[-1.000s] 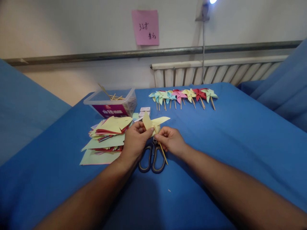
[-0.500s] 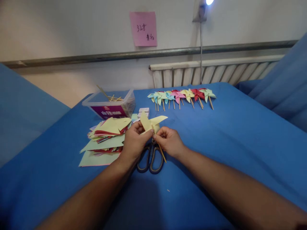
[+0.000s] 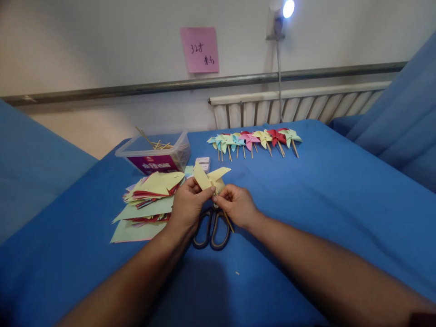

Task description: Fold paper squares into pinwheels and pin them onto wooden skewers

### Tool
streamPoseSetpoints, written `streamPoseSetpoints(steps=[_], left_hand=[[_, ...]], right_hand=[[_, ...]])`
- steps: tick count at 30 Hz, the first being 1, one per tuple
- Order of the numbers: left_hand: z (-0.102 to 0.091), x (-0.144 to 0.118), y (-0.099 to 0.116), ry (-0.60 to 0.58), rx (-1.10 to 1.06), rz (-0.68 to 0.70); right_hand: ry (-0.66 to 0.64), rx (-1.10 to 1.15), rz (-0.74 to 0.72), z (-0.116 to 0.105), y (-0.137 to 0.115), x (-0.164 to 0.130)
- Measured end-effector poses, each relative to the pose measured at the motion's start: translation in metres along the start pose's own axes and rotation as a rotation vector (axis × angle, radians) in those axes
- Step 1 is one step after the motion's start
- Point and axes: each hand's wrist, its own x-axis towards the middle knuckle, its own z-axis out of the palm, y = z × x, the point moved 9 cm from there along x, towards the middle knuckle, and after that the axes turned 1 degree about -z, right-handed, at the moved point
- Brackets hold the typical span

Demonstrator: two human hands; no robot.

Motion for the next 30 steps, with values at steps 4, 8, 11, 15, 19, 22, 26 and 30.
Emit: streamPoseSetpoints(steps=[4, 8, 11, 15, 19, 22, 26, 30], left_hand=[[0.001, -0.001, 0.001, -0.003, -0.008, 0.014], [0.001, -0.003, -0.001, -0.006, -0.017, -0.019], [-0.001, -0.002, -0.002, 0.011, 0.001, -0.033], [-0.001, -0.001, -0.003, 0.011, -0.001, -0.038], [0.000, -0.001, 0.001, 0.000, -0.003, -0.008], [0.001, -0.003, 0.007, 0.005, -0.005, 0.003], [0.001, -0.004, 0.011, 0.011, -0.005, 0.009], [-0.003, -0.003, 0.014, 0.051, 0.008, 0.044]], right_hand=[[0.007, -0.018, -0.005, 0.000, 0.000, 0.000], [0.008, -0.003, 0.026, 0.000, 0.001, 0.000], [0.000, 0.012, 0.043, 0.000, 0.002, 0.000], [-0.004, -0.015, 0.024, 0.000, 0.002, 0.000], [-0.009, -0.030, 0.015, 0.002, 0.001, -0.001], [-0.002, -0.048, 0.012, 0.001, -0.002, -0.002], [-0.008, -0.073, -0.003, 0.001, -0.003, -0.002], [0.017, -0.082, -0.033, 0.000, -0.004, -0.003]])
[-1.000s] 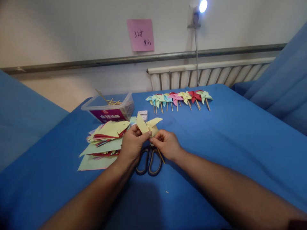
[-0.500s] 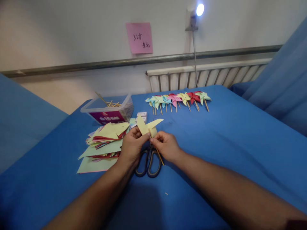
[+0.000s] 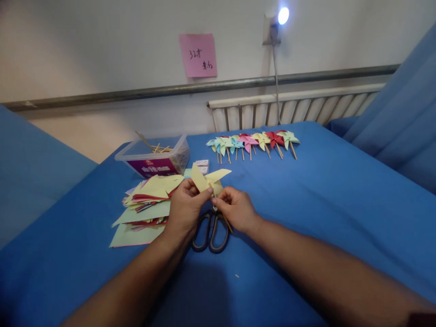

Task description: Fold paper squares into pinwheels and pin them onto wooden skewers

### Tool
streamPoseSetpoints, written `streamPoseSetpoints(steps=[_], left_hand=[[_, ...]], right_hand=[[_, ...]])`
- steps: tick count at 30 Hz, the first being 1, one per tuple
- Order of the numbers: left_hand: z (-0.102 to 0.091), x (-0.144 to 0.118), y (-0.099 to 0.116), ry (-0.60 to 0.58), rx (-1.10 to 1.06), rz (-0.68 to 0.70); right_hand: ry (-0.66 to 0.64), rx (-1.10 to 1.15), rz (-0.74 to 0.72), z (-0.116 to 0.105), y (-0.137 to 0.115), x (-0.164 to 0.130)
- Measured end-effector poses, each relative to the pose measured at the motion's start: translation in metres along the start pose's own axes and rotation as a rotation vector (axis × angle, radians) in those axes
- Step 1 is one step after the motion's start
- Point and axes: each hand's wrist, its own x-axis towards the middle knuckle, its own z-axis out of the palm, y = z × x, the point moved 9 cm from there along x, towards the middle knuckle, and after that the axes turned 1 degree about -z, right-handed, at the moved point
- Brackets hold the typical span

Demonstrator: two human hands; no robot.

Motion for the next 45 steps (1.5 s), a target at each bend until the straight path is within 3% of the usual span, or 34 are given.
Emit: streamPoseSetpoints(steps=[4, 13, 18, 22, 29, 34, 40, 45], left_hand=[[-0.004, 0.001, -0.003, 0.027, -0.014, 0.002], [0.000, -0.005, 0.000, -0.078, -0.043, 0.017], [-0.011, 0.001, 0.003, 0.000, -0.060, 0.045], [-0.017, 0.008, -0.001, 0.058, -0.035, 0.038], [0.001, 0.002, -0.012, -0.068, -0.173, -0.102], [0.002, 0.000, -0.019, -0.073, -0.222, -0.153], [0.006, -0.001, -0.019, -0.138, -0.205, -0.138], [0.005, -0.002, -0.013, -0.110, -0.233, -0.118]], right_hand=[[0.025, 0.010, 0.002, 0.000, -0.001, -0.001], [0.071, 0.117, 0.015, -0.007, -0.002, 0.004], [0.088, 0.191, 0.068, -0.010, 0.005, 0.010], [0.024, 0.180, 0.066, -0.005, 0.001, 0.009], [-0.079, 0.211, 0.065, 0.007, -0.003, 0.002], [-0.087, 0.226, 0.076, 0.008, -0.004, 0.001], [-0.130, 0.244, 0.093, 0.013, -0.004, -0.002], [-0.176, 0.279, 0.138, 0.020, -0.001, -0.003]])
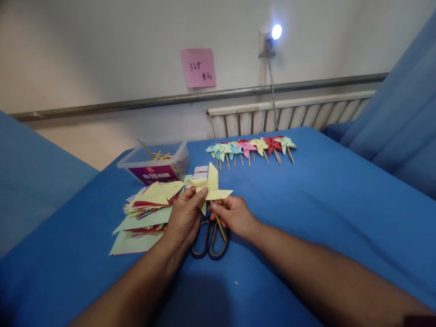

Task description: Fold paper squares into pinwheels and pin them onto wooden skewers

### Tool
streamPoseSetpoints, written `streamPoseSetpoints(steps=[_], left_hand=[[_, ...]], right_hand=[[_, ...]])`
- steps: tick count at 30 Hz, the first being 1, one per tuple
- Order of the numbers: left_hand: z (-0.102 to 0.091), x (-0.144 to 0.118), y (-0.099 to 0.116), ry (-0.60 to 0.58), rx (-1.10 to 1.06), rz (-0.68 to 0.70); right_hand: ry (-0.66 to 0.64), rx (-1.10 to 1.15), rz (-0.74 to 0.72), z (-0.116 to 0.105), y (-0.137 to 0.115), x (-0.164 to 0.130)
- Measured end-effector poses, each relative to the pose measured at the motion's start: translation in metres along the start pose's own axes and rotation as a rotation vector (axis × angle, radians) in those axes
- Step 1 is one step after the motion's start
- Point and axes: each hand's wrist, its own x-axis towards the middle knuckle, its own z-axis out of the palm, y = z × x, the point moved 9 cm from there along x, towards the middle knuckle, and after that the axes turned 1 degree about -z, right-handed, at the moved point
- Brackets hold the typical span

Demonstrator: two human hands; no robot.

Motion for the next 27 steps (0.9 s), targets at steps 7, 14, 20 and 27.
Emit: streamPoseSetpoints(steps=[7, 14, 20, 27], left_hand=[[-0.002, 0.001, -0.002, 0.014, -0.006, -0.032], [-0.003, 0.000, -0.013, 0.018, -0.027, -0.135], [0.005, -0.004, -0.018, -0.024, -0.137, -0.202], [0.009, -0.005, -0.020, -0.048, -0.183, -0.238]], right_hand=[[-0.070, -0.036, 0.008, 0.005, 0.002, 0.000], [0.116, 0.010, -0.108, -0.011, -0.006, -0.003], [0.142, -0.075, -0.179, -0.019, -0.008, -0.003], [0.184, -0.214, -0.247, -0.023, -0.011, -0.005]])
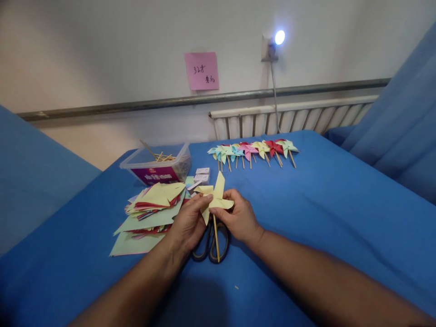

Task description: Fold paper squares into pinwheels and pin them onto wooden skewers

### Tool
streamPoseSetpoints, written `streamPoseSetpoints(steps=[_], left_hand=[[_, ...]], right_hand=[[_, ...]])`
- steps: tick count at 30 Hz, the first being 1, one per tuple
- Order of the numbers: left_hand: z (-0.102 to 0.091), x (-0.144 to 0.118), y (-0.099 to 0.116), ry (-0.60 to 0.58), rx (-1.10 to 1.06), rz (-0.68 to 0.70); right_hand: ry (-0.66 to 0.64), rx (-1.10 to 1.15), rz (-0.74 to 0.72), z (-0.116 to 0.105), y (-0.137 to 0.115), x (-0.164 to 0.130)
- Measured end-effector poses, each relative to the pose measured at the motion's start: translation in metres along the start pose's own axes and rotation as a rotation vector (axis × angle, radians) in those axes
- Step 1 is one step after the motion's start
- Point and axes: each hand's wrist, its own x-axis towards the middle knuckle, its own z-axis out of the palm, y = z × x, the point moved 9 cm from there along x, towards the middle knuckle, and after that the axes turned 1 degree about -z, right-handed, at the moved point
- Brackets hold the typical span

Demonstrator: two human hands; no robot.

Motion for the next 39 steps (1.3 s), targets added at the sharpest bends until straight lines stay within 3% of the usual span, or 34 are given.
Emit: streamPoseSetpoints(steps=[14, 26, 33, 39], left_hand=[[0.000, -0.001, -0.008, -0.009, 0.005, -0.044], [-0.004, 0.003, 0.004, 0.027, -0.035, -0.017], [-0.002, 0.003, -0.002, -0.005, -0.016, -0.019], [-0.001, 0.003, -0.001, -0.022, -0.019, -0.018]], right_hand=[[0.093, -0.196, -0.034, -0.015, -0.006, 0.003], [-0.028, -0.030, -0.051, -0.004, -0.010, 0.005], [0.010, -0.061, -0.076, -0.006, -0.015, 0.003], [0.024, 0.022, -0.001, -0.007, -0.006, 0.006]])
